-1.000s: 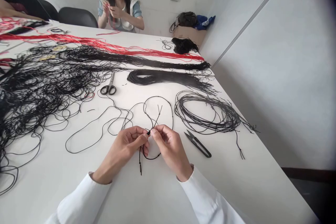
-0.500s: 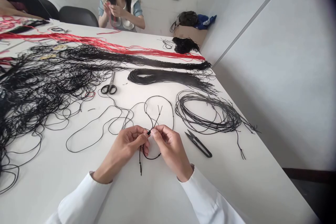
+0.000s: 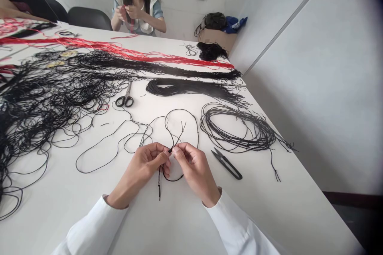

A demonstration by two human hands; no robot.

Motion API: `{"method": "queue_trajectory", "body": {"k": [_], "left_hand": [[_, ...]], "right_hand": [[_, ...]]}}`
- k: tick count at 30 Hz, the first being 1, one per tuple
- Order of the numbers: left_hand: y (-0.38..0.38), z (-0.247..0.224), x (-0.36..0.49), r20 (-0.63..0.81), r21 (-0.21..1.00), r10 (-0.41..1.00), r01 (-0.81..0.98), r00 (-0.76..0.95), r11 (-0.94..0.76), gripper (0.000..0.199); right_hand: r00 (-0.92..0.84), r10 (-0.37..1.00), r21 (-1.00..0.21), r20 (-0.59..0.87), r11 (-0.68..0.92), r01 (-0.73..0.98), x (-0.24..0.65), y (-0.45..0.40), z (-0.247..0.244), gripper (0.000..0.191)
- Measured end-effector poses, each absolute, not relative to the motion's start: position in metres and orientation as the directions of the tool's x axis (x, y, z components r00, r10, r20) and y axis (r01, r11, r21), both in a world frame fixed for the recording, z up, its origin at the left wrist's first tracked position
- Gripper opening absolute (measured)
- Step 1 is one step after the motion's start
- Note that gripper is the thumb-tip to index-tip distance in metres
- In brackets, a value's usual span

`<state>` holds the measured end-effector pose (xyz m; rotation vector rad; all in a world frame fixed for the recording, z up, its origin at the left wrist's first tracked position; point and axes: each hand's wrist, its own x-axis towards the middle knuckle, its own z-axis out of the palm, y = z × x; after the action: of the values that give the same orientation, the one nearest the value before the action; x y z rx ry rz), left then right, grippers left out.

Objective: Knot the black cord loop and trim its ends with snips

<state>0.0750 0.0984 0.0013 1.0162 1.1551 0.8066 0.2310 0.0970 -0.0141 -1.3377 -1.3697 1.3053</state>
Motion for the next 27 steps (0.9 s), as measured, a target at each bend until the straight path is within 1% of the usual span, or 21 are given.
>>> {"method": "queue_trajectory", "body": {"k": [5,12,16,20,22,27], "left_hand": [[0.099,-0.002,0.074,-0.343,0.933,0.913,-0.032,0.222,0.359,0.018],[0.098,-0.007,0.074,-0.314,0.936,0.930,-0.103,0.189,0.337,0.025],[0.096,-0.012,0.074,-0.271,0.953,0.948,-0.089,0.167,0.288,0.028],[0.096,-0.014,0.076,-0.231,0.972,0.967,-0.025,0.108,0.235,0.029],[0.097,-0.013,0.076,-0.240,0.969,0.965,-0.032,0.104,0.244,0.029],[0.100,-0.008,0.074,-0.334,0.931,0.932,-0.101,0.141,0.349,0.030]], "right_hand": [[-0.129,0.986,-0.981,-0.110,-0.086,0.176,0.232,0.097,-0.015,0.026],[-0.170,0.982,-0.980,-0.078,-0.043,0.196,0.232,0.095,-0.019,0.023],[-0.178,0.984,-0.966,-0.026,0.021,0.257,0.231,0.095,-0.019,0.024],[-0.198,0.980,-0.955,0.031,0.088,0.284,0.230,0.096,-0.016,0.025],[-0.196,0.980,-0.956,0.040,0.094,0.278,0.230,0.097,-0.015,0.025],[-0.179,0.984,-0.961,-0.006,0.044,0.274,0.232,0.095,-0.018,0.026]]}}
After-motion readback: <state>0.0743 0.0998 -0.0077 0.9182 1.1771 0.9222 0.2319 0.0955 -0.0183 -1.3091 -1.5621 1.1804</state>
